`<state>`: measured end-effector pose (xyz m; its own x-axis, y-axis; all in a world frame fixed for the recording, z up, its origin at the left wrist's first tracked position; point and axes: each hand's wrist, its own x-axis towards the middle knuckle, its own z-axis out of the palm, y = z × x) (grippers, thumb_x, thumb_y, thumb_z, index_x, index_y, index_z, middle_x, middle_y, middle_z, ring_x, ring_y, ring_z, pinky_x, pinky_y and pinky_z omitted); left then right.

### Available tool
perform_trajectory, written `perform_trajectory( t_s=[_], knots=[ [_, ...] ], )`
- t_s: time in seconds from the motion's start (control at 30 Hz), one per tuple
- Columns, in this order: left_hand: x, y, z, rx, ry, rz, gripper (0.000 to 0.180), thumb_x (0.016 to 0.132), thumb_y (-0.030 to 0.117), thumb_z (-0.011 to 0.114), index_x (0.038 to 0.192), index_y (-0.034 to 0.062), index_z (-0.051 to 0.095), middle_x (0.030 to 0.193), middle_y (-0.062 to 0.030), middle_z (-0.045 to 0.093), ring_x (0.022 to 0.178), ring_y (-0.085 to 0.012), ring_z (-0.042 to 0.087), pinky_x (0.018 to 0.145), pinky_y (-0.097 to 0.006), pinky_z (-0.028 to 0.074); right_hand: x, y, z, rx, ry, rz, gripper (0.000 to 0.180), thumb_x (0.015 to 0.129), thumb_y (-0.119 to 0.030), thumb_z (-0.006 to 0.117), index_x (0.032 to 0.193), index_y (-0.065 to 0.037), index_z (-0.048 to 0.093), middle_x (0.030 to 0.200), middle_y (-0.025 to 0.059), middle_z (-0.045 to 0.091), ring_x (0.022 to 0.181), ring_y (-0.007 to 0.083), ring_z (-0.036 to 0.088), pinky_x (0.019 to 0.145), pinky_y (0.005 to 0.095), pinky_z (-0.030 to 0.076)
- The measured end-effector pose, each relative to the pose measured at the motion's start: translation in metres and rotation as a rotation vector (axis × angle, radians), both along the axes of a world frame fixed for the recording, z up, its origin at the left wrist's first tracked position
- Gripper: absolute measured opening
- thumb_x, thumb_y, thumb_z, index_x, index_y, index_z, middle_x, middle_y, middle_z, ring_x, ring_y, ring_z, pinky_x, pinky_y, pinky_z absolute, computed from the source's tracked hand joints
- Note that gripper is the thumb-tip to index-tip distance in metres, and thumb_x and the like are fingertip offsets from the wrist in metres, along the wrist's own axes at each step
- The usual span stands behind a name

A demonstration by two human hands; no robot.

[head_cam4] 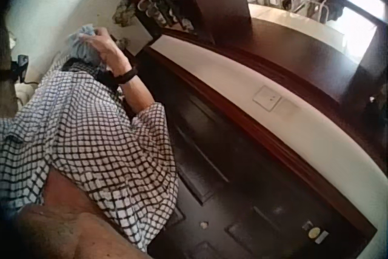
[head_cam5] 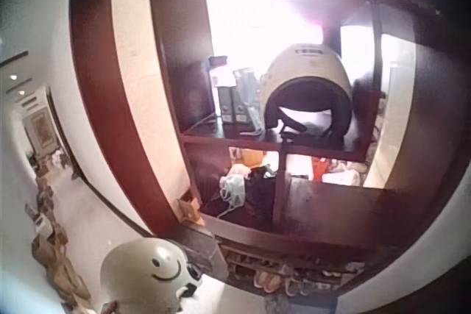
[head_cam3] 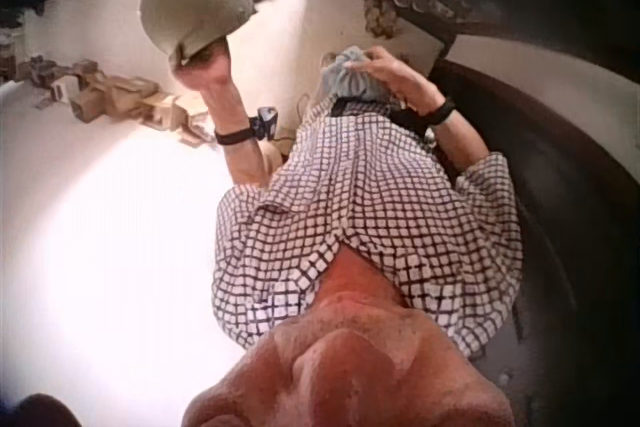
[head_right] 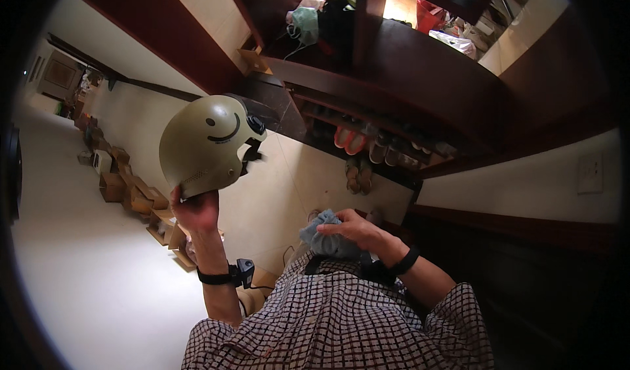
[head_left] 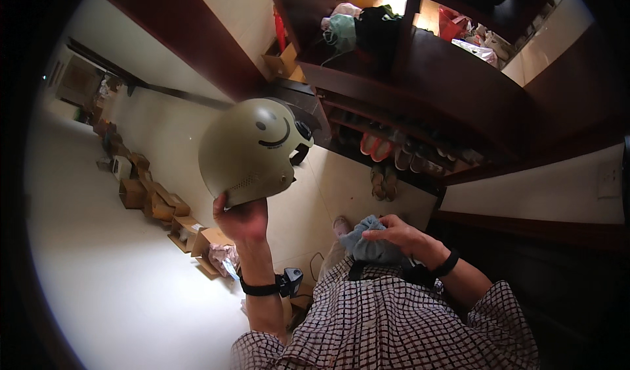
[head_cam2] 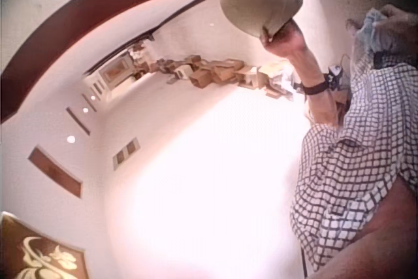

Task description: The person wipes the exterior and interior of a tan helmet with a blue cloth, then places it and another sun hat on a storage shelf. They then use the cloth to wipe the visor and exterior of a second, white helmet.

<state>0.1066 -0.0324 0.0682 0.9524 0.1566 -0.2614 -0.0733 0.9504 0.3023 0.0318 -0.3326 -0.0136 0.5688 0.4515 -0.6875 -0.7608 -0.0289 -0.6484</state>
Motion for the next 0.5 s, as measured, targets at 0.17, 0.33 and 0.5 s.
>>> perform_trajectory(
  t_s=[0.17, 0.33, 0.5],
  knots=[
    [-0.013, -0.022, 0.018, -0.081, -0.084, -0.151, 0.059, 0.064, 0.008, 0.055, 0.123, 0.0013, 0.050, 0.124, -0.0147, 0.052, 0.120, -0.0313, 0.045, 0.107, -0.047, 0.031, 0.006, -0.012, -0.009, 0.018, -0.046, -0.090, 0.045, 0.078, -0.039, 0.072, 0.097, 0.002, 0.065, 0.087, 0.0063, 0.065, 0.078, 0.0138, 0.060, 0.071, 0.0257, 0.047],
    [-0.033, -0.046, 0.014, -0.161, -0.124, -0.346, 0.060, 0.064, 0.010, 0.051, 0.122, -0.0030, 0.049, 0.125, -0.0170, 0.053, 0.120, -0.0327, 0.046, 0.107, -0.048, 0.031, 0.002, -0.017, -0.002, 0.278, 0.101, -0.254, 0.047, 0.080, -0.042, 0.069, 0.100, 0.001, 0.064, 0.095, 0.0076, 0.065, 0.085, 0.0148, 0.061, 0.076, 0.0267, 0.048],
    [-0.034, -0.088, 0.012, -0.209, -0.141, -0.509, 0.066, 0.060, 0.011, 0.050, 0.125, -0.0030, 0.047, 0.126, -0.0182, 0.052, 0.120, -0.0342, 0.045, 0.106, -0.048, 0.031, -0.012, -0.019, 0.031, 0.395, 0.222, -0.363, 0.059, 0.082, -0.046, 0.065, 0.121, -0.004, 0.053, 0.114, 0.0097, 0.061, 0.103, 0.0223, 0.058, 0.095, 0.0344, 0.041]
  ],
)
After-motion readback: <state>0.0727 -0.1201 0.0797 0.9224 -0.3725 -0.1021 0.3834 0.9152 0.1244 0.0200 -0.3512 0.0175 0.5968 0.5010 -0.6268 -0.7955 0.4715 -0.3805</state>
